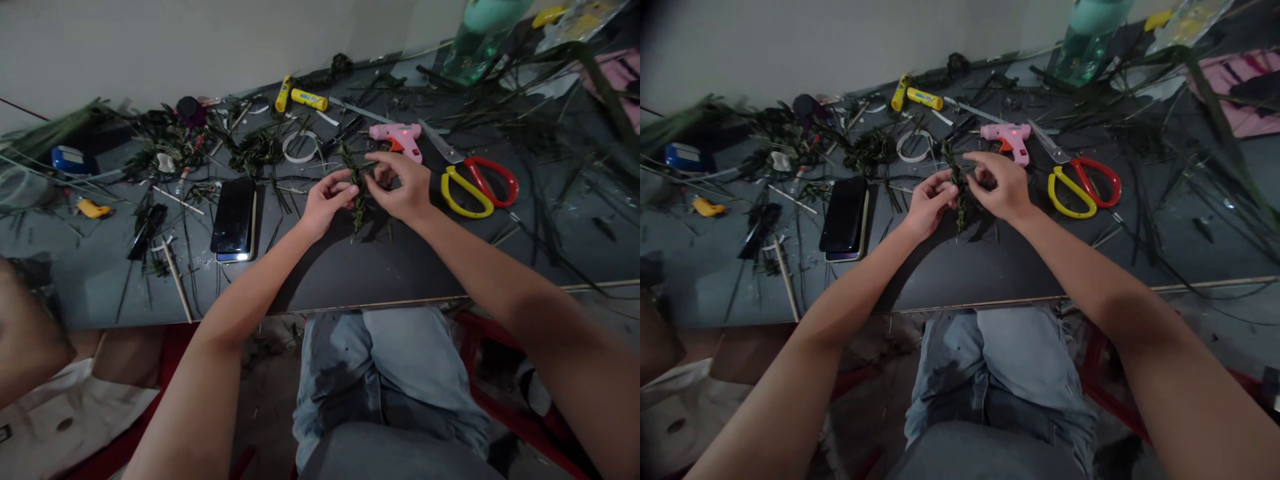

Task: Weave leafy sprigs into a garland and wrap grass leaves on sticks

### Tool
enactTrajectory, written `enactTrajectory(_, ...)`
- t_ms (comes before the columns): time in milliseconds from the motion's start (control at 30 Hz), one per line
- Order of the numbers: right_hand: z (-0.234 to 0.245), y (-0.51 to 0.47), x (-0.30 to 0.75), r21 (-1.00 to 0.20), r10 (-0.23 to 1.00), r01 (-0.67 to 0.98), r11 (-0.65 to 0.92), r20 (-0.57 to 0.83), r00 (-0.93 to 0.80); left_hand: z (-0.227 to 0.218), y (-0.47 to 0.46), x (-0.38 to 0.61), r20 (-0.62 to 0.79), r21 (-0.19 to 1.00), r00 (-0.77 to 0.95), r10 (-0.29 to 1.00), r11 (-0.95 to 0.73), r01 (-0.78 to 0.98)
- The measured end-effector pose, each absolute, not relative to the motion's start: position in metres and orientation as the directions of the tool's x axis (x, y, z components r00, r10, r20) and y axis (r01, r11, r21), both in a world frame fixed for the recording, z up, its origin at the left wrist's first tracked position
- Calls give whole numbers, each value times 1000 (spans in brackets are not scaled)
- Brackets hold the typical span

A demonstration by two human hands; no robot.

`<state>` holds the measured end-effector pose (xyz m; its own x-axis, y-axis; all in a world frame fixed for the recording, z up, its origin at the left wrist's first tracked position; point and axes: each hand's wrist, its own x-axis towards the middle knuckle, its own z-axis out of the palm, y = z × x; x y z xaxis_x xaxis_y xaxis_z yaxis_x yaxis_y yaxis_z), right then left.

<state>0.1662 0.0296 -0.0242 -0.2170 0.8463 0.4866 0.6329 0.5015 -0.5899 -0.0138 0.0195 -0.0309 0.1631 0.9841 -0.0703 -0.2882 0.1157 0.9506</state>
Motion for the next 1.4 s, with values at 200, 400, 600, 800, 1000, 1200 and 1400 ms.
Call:
enactTrajectory(200, -23, 24, 168, -588, 791, 538, 604, 527, -313, -33, 21, -14, -49, 943, 112, 992, 83, -323)
enactTrajectory(400, -22, 25, 169, -613, 770, 465, 638, 528, -359, -34, 22, -14, -63, 951, 103, 993, 91, -294)
enactTrajectory(600, -28, 33, 166, -663, 856, 543, 515, 362, -369, -51, 27, -15, 19, 984, -1, 1000, -19, -177)
enactTrajectory(800, -21, 32, 165, -715, 895, 541, 444, 322, -309, -68, 36, -33, 336, 910, -108, 936, -293, 294)
enactTrajectory(1000, -16, 22, 155, -695, 916, 601, 395, 243, -320, -33, 26, -46, 641, 475, 51, 766, -448, 758)
enactTrajectory(1200, -13, 6, 154, -649, 854, 563, 511, 309, -419, -4, 28, -45, 319, 109, 707, 631, -765, 634)
enactTrajectory(1400, -20, 11, 156, -527, 797, 598, 604, 400, -453, 41, 122, -106, 457, 4, 527, 716, -594, 804)
